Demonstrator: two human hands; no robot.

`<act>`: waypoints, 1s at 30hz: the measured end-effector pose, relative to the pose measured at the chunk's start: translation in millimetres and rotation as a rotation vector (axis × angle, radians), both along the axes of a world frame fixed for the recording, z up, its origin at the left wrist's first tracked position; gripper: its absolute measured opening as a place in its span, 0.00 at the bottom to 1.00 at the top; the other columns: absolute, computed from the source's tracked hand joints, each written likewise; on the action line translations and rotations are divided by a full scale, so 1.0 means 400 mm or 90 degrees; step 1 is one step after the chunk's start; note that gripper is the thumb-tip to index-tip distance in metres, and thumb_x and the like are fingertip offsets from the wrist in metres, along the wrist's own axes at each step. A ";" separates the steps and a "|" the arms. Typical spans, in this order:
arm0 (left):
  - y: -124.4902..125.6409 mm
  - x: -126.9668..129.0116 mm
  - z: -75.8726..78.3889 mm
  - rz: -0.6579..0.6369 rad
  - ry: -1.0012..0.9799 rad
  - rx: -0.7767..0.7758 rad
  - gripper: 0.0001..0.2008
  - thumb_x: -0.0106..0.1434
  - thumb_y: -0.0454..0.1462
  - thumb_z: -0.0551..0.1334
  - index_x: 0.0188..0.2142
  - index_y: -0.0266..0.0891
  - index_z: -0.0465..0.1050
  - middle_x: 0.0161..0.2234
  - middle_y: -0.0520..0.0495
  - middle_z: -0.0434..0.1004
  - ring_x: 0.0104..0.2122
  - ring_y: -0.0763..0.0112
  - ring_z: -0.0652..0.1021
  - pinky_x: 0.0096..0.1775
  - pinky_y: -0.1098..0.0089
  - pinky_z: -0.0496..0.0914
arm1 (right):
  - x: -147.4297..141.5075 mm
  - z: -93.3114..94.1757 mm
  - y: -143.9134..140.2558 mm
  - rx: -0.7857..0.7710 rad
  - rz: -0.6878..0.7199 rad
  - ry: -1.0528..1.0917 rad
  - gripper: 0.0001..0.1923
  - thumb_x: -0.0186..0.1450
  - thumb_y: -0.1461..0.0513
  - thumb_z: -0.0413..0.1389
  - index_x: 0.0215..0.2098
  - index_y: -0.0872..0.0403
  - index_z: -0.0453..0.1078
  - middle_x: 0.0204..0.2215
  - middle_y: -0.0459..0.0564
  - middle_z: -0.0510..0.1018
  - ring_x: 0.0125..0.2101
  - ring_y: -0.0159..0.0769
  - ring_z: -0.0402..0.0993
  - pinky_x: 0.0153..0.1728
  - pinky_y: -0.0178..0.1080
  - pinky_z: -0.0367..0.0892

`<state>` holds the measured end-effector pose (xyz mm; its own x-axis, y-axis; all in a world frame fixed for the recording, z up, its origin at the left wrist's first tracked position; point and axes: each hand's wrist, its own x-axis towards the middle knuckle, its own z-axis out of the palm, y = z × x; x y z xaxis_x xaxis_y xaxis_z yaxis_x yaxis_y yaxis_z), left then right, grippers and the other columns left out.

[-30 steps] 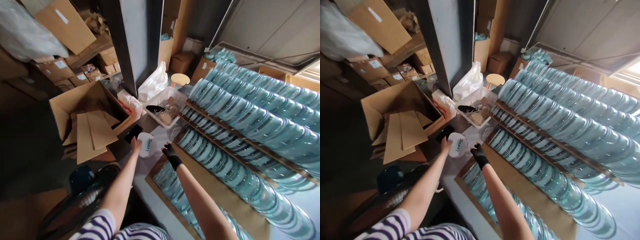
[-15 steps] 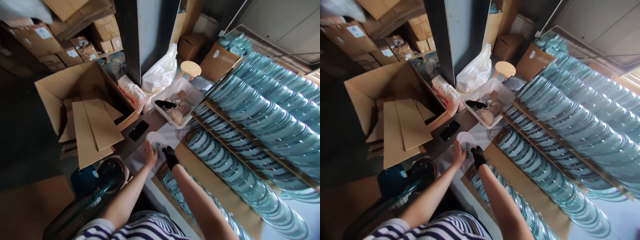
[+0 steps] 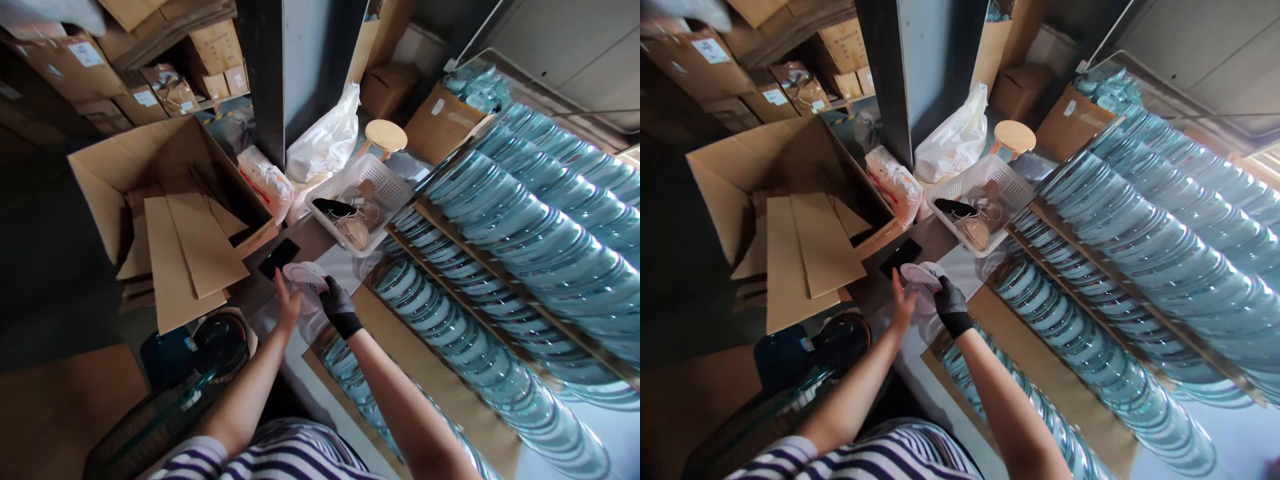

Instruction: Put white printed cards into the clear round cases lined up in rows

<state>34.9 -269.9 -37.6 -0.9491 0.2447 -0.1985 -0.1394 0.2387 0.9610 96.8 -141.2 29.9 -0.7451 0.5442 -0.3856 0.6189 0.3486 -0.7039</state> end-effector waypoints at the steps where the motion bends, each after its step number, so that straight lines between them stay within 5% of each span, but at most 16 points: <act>1: -0.004 -0.023 0.011 0.024 0.027 0.029 0.43 0.57 0.33 0.60 0.70 0.39 0.43 0.71 0.37 0.41 0.70 0.57 0.49 0.66 0.56 0.50 | -0.009 0.023 0.013 0.041 0.082 -0.003 0.18 0.63 0.62 0.51 0.50 0.50 0.73 0.42 0.54 0.80 0.42 0.43 0.76 0.44 0.42 0.69; 4: -0.005 -0.080 0.033 0.008 0.059 0.086 0.36 0.56 0.31 0.59 0.65 0.42 0.57 0.67 0.39 0.56 0.67 0.58 0.59 0.64 0.58 0.56 | -0.028 0.060 0.050 0.148 0.239 0.041 0.16 0.63 0.60 0.55 0.49 0.50 0.75 0.43 0.55 0.80 0.45 0.45 0.75 0.52 0.47 0.64; 6: 0.004 -0.096 0.039 -0.041 0.043 0.101 0.30 0.55 0.30 0.58 0.59 0.40 0.65 0.59 0.39 0.68 0.60 0.58 0.68 0.61 0.57 0.61 | -0.026 0.051 0.064 0.182 0.225 0.102 0.19 0.61 0.55 0.59 0.49 0.53 0.74 0.44 0.57 0.80 0.47 0.48 0.73 0.57 0.52 0.58; 11: 0.029 -0.056 0.048 -0.116 0.036 0.048 0.23 0.51 0.27 0.57 0.46 0.41 0.74 0.43 0.44 0.74 0.44 0.62 0.76 0.49 0.60 0.70 | 0.021 -0.017 0.029 0.032 -0.133 0.233 0.25 0.71 0.48 0.41 0.47 0.55 0.71 0.41 0.57 0.79 0.43 0.43 0.74 0.46 0.46 0.68; 13: 0.031 -0.031 0.050 -0.102 0.073 0.031 0.16 0.51 0.27 0.57 0.38 0.40 0.75 0.37 0.45 0.73 0.40 0.63 0.75 0.45 0.62 0.71 | 0.039 -0.032 0.001 0.002 -0.196 0.260 0.24 0.72 0.49 0.39 0.45 0.55 0.70 0.40 0.56 0.78 0.41 0.41 0.74 0.45 0.44 0.69; 15: 0.027 -0.015 0.046 -0.074 0.100 0.032 0.10 0.52 0.28 0.57 0.33 0.40 0.73 0.35 0.45 0.72 0.39 0.62 0.75 0.44 0.62 0.71 | 0.051 -0.035 -0.018 0.027 -0.150 0.283 0.23 0.72 0.50 0.40 0.47 0.54 0.70 0.42 0.56 0.78 0.45 0.41 0.73 0.48 0.45 0.69; 18: 0.016 -0.012 0.031 -0.056 0.103 0.031 0.12 0.53 0.29 0.57 0.37 0.40 0.72 0.37 0.45 0.73 0.40 0.61 0.75 0.45 0.61 0.71 | 0.062 -0.030 -0.017 0.113 0.047 0.246 0.21 0.70 0.53 0.47 0.54 0.55 0.69 0.50 0.59 0.75 0.52 0.44 0.70 0.53 0.47 0.66; 20: 0.010 -0.020 0.019 -0.070 0.096 0.029 0.12 0.53 0.29 0.57 0.37 0.41 0.72 0.36 0.46 0.74 0.39 0.62 0.75 0.45 0.60 0.71 | 0.065 -0.025 -0.003 0.168 0.161 0.130 0.19 0.68 0.58 0.49 0.53 0.55 0.70 0.49 0.60 0.76 0.51 0.45 0.70 0.52 0.46 0.67; 24: 0.004 -0.042 0.001 -0.106 0.103 0.024 0.11 0.54 0.30 0.57 0.36 0.41 0.73 0.38 0.45 0.76 0.45 0.60 0.76 0.52 0.56 0.68 | 0.057 -0.013 0.016 0.214 0.255 -0.085 0.18 0.69 0.65 0.45 0.52 0.54 0.72 0.46 0.58 0.78 0.46 0.42 0.74 0.48 0.41 0.68; 27: 0.015 -0.053 0.009 -0.102 0.096 0.015 0.15 0.53 0.31 0.59 0.41 0.41 0.73 0.44 0.44 0.76 0.50 0.57 0.75 0.57 0.53 0.65 | 0.042 -0.002 0.013 0.188 0.249 -0.114 0.19 0.70 0.65 0.45 0.55 0.53 0.69 0.47 0.57 0.78 0.46 0.41 0.75 0.48 0.40 0.68; 30: 0.052 -0.034 0.059 -0.053 -0.044 0.083 0.27 0.53 0.33 0.63 0.54 0.43 0.67 0.56 0.42 0.70 0.60 0.57 0.68 0.62 0.55 0.60 | 0.049 0.015 0.020 0.116 0.072 -0.062 0.20 0.67 0.64 0.47 0.55 0.54 0.69 0.43 0.56 0.80 0.41 0.42 0.76 0.42 0.41 0.70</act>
<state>21.4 -249.3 -13.9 -0.9097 0.3494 -0.2245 -0.1920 0.1255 0.9733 116.5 -133.1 36.0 -0.7697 0.5263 -0.3613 0.6301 0.5356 -0.5623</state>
